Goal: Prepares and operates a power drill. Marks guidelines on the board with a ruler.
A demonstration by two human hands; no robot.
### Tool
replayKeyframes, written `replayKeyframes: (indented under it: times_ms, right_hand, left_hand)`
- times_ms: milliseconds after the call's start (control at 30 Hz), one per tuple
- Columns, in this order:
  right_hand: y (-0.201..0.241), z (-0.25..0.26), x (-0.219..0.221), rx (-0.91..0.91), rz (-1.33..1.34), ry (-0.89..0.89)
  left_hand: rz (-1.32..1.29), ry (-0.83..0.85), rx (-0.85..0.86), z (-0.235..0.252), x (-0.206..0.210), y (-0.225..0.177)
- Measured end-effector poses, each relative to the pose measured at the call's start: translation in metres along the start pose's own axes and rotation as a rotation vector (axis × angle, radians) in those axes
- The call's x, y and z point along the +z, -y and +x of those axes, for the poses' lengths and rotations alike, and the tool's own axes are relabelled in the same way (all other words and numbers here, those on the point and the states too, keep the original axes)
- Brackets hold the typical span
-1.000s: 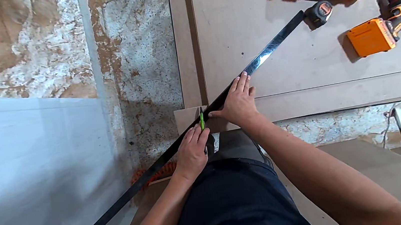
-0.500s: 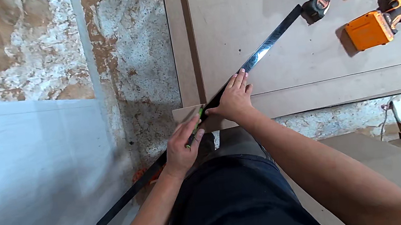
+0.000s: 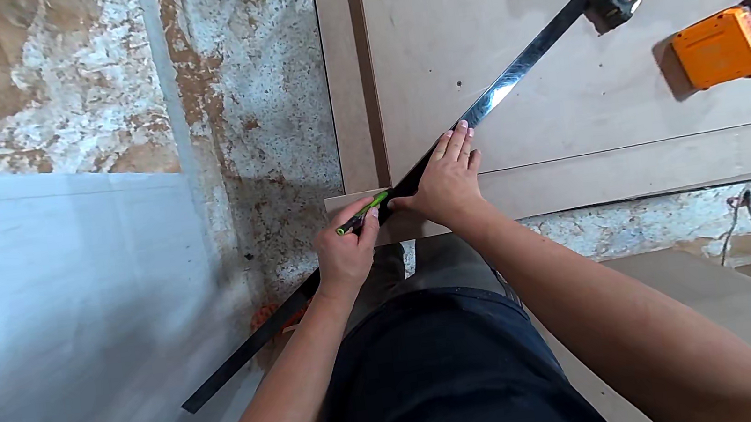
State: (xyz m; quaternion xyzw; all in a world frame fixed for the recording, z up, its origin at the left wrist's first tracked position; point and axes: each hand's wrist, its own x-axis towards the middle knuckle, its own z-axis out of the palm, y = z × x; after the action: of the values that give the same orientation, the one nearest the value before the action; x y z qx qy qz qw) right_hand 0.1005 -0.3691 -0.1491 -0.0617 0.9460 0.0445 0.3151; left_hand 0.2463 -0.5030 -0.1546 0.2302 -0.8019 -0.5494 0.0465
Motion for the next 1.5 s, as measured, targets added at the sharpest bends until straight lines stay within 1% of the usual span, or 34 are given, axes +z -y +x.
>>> replayKeyframes:
  times_ms: [233, 367, 467, 600, 700, 867, 1067, 1133, 1233, 1300, 1400, 1500]
  right_hand:
    - [-0.001, 0.000, 0.000, -0.012, 0.002, 0.009]
    - [-0.002, 0.000, 0.001, -0.020, 0.027, -0.014]
    - [-0.002, 0.000, 0.001, -0.021, 0.021, -0.019]
    - [-0.001, 0.000, 0.002, -0.016, 0.014, -0.011]
    - [-0.001, 0.000, 0.001, -0.014, 0.009, -0.006]
    - [-0.001, 0.001, 0.001, -0.023, 0.012, -0.012]
    - [-0.002, 0.001, 0.003, -0.022, 0.007, -0.020]
    - [-0.002, 0.001, 0.003, -0.028, 0.007, -0.029]
    - [-0.001, 0.000, 0.003, -0.032, 0.020, -0.029]
    - [0.000, -0.001, 0.000, -0.031, 0.021, -0.015]
    - [-0.001, 0.000, 0.000, -0.032, 0.028, -0.022]
    - [0.000, -0.001, 0.000, -0.038, 0.023, -0.022]
  left_hand:
    - [0.015, 0.034, -0.129, 0.011, -0.008, -0.008]
    - [0.009, 0.054, -0.137, 0.018, -0.008, -0.010]
    - [-0.008, 0.040, -0.134, 0.015, -0.012, -0.009]
    - [0.003, 0.045, -0.179, 0.021, -0.009, -0.012]
    - [0.047, 0.060, -0.165, 0.023, -0.010, -0.015]
    - [0.084, 0.016, -0.170, 0.006, -0.029, -0.011]
    - [0.112, 0.042, -0.125, 0.021, -0.010, -0.017]
    - [0.163, 0.041, -0.126, 0.012, -0.021, -0.017]
    - [0.222, 0.042, -0.182, -0.016, -0.055, -0.012]
    - [0.227, 0.011, -0.199, -0.034, -0.073, -0.004]
    - [0.216, -0.022, -0.200, -0.040, -0.074, 0.000]
    - [0.221, 0.013, -0.200, -0.029, -0.060, -0.007]
